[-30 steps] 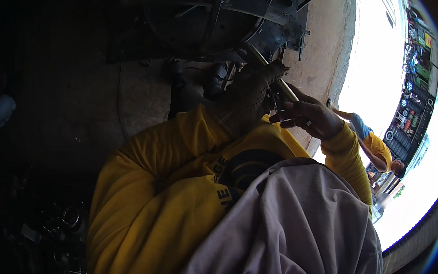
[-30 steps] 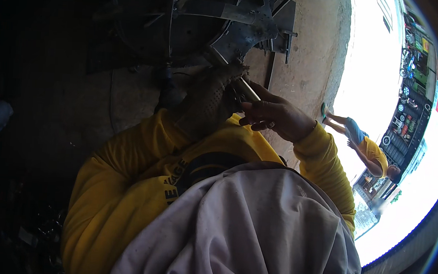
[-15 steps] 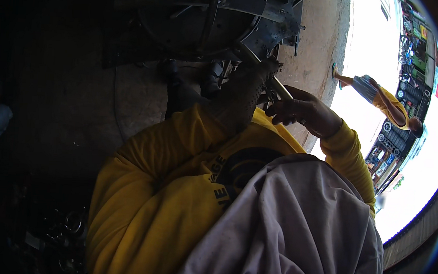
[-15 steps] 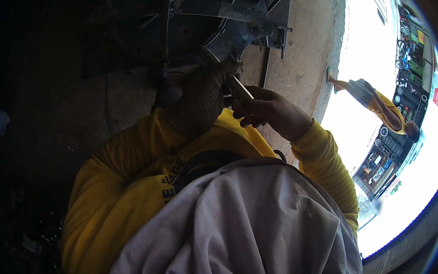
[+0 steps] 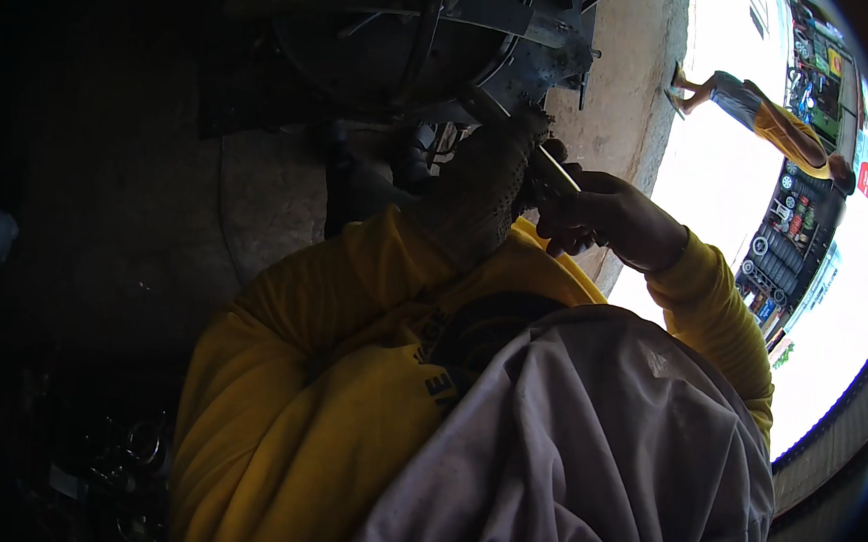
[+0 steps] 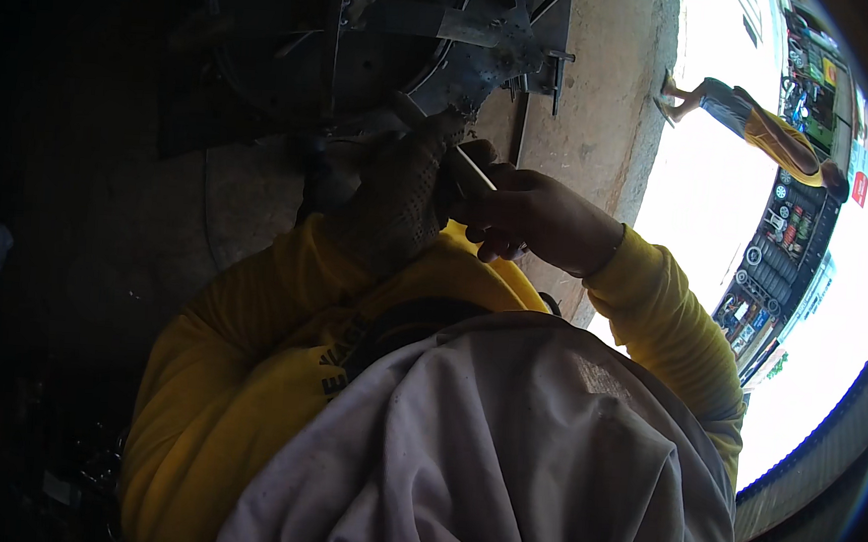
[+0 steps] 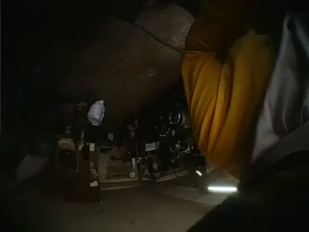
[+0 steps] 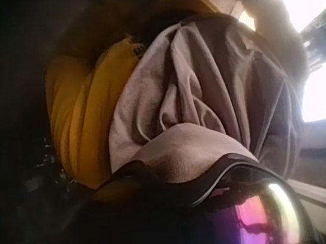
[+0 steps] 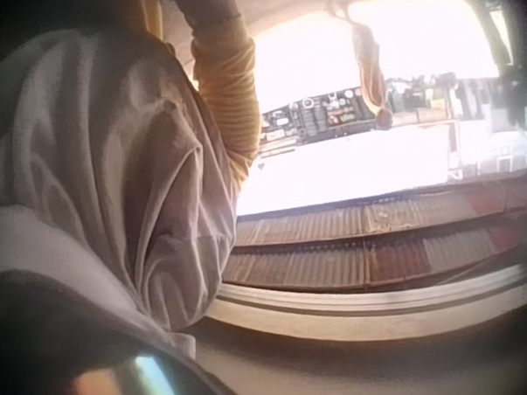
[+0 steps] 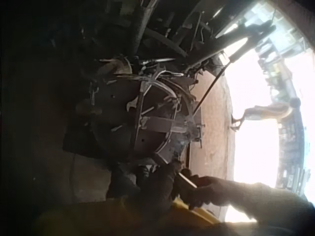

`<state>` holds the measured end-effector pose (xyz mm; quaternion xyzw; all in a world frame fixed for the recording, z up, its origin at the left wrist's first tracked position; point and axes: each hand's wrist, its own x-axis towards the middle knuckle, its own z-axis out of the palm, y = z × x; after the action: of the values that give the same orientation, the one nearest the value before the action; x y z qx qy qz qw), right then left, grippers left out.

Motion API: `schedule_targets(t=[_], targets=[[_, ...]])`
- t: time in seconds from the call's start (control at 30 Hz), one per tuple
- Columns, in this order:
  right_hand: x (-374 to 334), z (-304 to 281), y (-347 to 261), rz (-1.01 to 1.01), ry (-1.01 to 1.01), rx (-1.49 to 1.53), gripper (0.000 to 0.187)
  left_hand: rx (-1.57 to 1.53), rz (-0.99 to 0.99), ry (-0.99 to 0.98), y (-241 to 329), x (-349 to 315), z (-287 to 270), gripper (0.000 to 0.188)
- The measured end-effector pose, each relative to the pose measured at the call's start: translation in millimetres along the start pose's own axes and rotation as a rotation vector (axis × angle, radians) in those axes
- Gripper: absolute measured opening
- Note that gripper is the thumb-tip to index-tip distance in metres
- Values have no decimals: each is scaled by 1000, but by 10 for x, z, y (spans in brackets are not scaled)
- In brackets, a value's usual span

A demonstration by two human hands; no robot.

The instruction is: The person aligns and secures curved metal components on a welding jig using locking pliers and a hammer, then uses a wrench and screwdriver to tighten bolts on a small assembly.

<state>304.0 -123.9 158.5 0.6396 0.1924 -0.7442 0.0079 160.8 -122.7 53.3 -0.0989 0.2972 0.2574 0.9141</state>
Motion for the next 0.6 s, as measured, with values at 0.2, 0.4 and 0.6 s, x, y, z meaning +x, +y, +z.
schedule_targets(t=[0.2,0.4,0.6], targets=[[-55,55,-58,-25,7,-3,26,30,-75,62,40,-8,69,26],[16,134,-206,90,172,-222,22,116,-15,-132,-9,65,-53,25],[-10,102,-278,59,96,-373,30,25,-85,-78,24,32,-17,25]])
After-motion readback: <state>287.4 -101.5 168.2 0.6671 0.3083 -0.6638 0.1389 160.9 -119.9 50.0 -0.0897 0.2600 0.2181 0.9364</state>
